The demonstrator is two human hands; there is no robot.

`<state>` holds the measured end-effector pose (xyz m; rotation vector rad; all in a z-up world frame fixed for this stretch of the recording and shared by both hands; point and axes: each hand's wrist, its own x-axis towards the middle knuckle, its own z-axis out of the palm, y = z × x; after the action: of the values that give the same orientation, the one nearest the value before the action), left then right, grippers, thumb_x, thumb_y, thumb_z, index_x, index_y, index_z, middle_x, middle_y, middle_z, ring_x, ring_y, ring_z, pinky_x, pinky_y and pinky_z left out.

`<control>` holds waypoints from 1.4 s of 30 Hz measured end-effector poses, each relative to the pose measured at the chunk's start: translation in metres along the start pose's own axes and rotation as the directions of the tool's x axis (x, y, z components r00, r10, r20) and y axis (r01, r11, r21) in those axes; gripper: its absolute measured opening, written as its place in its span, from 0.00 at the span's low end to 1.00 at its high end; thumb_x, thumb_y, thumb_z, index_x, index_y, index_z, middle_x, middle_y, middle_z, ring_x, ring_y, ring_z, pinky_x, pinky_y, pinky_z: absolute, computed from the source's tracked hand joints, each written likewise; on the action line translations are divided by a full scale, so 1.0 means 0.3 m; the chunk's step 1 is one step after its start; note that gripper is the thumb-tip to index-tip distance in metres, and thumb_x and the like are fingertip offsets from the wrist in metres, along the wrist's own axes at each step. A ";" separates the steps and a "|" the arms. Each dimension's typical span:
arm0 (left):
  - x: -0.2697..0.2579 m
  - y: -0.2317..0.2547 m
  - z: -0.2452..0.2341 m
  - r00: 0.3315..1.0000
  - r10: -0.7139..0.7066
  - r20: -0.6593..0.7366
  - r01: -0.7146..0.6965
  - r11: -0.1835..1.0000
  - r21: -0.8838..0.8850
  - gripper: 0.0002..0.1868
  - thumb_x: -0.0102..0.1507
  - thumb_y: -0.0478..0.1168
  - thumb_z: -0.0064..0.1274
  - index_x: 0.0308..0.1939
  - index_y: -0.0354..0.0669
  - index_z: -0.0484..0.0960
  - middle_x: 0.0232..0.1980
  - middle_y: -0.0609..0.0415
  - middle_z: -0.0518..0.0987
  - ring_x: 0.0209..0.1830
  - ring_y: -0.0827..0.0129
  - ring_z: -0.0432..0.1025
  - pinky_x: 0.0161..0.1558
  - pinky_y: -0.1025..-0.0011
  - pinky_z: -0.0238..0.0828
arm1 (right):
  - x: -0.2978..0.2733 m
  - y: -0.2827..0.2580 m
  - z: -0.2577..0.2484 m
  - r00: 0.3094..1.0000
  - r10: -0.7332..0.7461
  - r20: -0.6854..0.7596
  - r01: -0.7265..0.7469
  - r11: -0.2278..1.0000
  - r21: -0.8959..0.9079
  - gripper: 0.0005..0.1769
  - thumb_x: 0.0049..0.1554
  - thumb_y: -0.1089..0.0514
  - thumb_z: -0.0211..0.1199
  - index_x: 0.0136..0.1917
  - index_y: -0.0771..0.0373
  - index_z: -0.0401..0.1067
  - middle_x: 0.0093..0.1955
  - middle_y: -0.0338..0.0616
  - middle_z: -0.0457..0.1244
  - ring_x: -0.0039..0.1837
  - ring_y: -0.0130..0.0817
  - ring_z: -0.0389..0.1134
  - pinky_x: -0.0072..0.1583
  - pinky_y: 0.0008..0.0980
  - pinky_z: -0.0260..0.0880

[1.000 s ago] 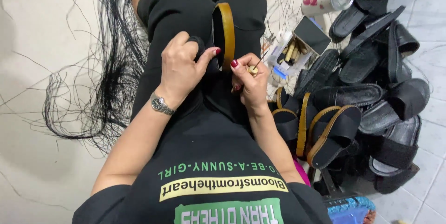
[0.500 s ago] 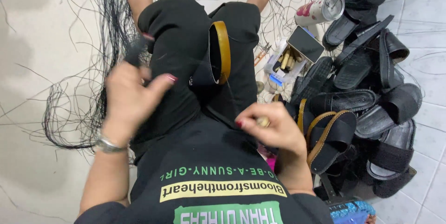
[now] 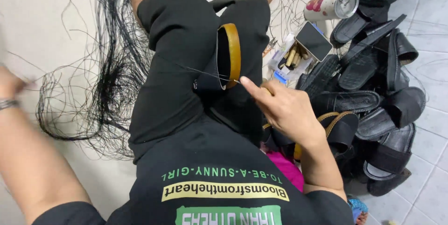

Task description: Hand-stitching a strap onto a sandal using a needle and thread while sitting on the floor.

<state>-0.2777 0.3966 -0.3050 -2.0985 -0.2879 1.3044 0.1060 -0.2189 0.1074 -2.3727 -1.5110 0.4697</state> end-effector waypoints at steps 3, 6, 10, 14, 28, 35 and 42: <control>-0.148 -0.123 -0.400 0.963 -0.118 -0.242 -0.263 -0.220 -0.939 0.38 0.81 0.58 0.31 0.74 0.18 0.61 0.73 0.22 0.61 0.72 0.36 0.55 0.68 0.43 0.47 | 0.019 0.004 0.007 1.000 0.004 0.019 0.000 0.981 -0.196 0.29 0.60 0.59 0.62 0.74 0.51 0.66 0.43 0.40 0.59 0.37 0.36 0.62 0.34 0.33 0.58; -0.670 -0.200 -1.167 0.568 -0.520 -0.637 -0.524 0.369 -0.768 0.34 0.80 0.42 0.81 0.66 0.15 0.73 0.54 0.30 0.78 0.42 0.46 0.76 0.42 0.59 0.77 | 0.030 -0.003 -0.003 0.999 0.012 0.042 -0.003 0.979 -0.203 0.29 0.60 0.59 0.62 0.74 0.50 0.66 0.41 0.39 0.57 0.34 0.35 0.59 0.33 0.33 0.58; -0.861 -0.190 -1.640 0.269 -0.180 -0.946 -0.963 -0.025 -0.269 0.26 0.59 0.40 0.67 0.48 0.23 0.70 0.71 0.29 0.64 0.71 0.38 0.62 0.70 0.55 0.59 | 0.044 -0.004 -0.011 0.998 0.026 0.064 -0.014 0.984 -0.180 0.28 0.59 0.60 0.61 0.73 0.52 0.67 0.41 0.41 0.58 0.35 0.36 0.61 0.33 0.34 0.58; -0.801 -0.083 -1.779 0.101 -0.031 -0.994 -0.995 0.021 -0.102 0.24 0.59 0.47 0.67 0.45 0.26 0.82 0.77 0.36 0.60 0.73 0.44 0.60 0.71 0.54 0.58 | 0.042 -0.011 -0.016 0.996 0.059 0.071 -0.045 0.983 -0.179 0.28 0.59 0.60 0.60 0.73 0.50 0.68 0.40 0.41 0.59 0.32 0.37 0.60 0.31 0.35 0.57; -0.680 0.089 -1.936 0.033 -0.167 -0.985 -0.979 0.192 -0.065 0.27 0.52 0.60 0.73 0.26 0.43 0.78 0.33 0.59 0.75 0.35 0.63 0.72 0.39 0.65 0.71 | 0.032 -0.047 0.012 0.966 0.238 0.099 -0.170 0.876 -0.451 0.36 0.52 0.58 0.63 0.74 0.49 0.67 0.39 0.45 0.59 0.25 0.38 0.61 0.26 0.36 0.61; -0.668 0.102 -1.937 0.058 -0.210 -0.976 -0.978 0.186 -0.098 0.27 0.49 0.59 0.74 0.26 0.43 0.79 0.32 0.59 0.77 0.33 0.61 0.72 0.39 0.63 0.70 | 0.035 -0.003 0.046 0.989 0.142 -0.040 -0.147 0.968 -0.203 0.35 0.47 0.68 0.65 0.69 0.56 0.73 0.41 0.43 0.62 0.30 0.38 0.61 0.33 0.34 0.61; -0.657 0.103 -1.936 0.066 -0.180 -0.981 -0.978 0.184 -0.100 0.28 0.48 0.60 0.75 0.25 0.42 0.79 0.32 0.58 0.78 0.32 0.61 0.73 0.38 0.63 0.71 | 0.018 0.070 0.085 0.991 0.057 -0.117 -0.064 0.996 -0.057 0.35 0.45 0.72 0.66 0.67 0.57 0.74 0.44 0.45 0.67 0.32 0.34 0.62 0.36 0.32 0.64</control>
<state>0.1245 0.0405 -0.0073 -3.7902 0.7399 -0.5306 0.1145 -0.2208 0.0751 -2.4524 -1.4253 0.2977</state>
